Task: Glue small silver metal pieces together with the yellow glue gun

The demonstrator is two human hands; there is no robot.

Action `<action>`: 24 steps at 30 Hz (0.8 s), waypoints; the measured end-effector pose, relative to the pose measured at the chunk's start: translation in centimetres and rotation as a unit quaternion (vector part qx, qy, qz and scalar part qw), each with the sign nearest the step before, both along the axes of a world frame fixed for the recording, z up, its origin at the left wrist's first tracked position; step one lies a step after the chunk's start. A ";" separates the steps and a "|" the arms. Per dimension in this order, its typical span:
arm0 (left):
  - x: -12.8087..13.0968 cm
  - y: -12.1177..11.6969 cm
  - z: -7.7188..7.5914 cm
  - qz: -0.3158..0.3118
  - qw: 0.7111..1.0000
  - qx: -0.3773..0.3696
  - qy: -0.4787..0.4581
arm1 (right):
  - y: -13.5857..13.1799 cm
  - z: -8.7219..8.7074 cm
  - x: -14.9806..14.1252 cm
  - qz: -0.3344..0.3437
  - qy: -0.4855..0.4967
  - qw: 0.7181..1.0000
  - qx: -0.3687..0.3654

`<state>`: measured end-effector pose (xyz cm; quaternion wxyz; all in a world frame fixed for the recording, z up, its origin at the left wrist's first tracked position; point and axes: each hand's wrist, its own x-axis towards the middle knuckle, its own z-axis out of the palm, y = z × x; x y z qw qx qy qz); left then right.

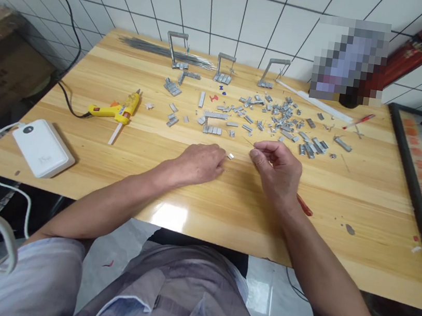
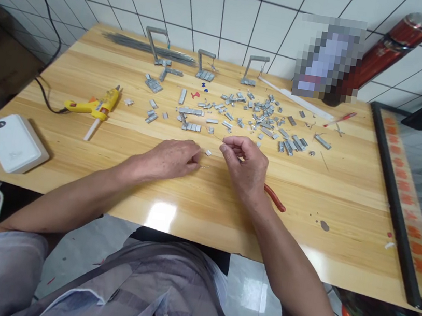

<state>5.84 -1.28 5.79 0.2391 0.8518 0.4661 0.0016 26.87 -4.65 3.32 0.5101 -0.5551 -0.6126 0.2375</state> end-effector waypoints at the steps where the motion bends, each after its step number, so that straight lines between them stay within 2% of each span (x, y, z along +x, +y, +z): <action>1: 0.1 -0.1 0.0 -0.010 1.000 -0.002 0.019 | 0.0 0.0 0.0 -0.002 -0.002 1.000 0.001; 11: 0.8 -1.1 -0.5 -0.042 0.998 0.024 0.047 | 0.3 -0.8 0.2 -0.007 0.009 1.000 -0.005; 16: 1.2 -1.1 -0.7 -0.033 0.999 -0.003 0.024 | 0.3 -0.8 0.2 -0.005 0.020 1.000 -0.016; 19: 1.1 -0.8 -0.9 0.000 0.999 -0.010 -0.032 | 0.3 -0.7 0.2 0.001 0.039 0.999 -0.021; 21: 1.0 -0.4 -1.1 0.018 0.994 -0.019 -0.109 | 0.3 -0.6 0.2 -0.001 0.058 0.998 -0.023; 24: 0.8 0.2 -1.2 0.049 0.965 -0.037 -0.257 | 0.4 -0.4 0.3 -0.004 0.092 0.995 -0.033</action>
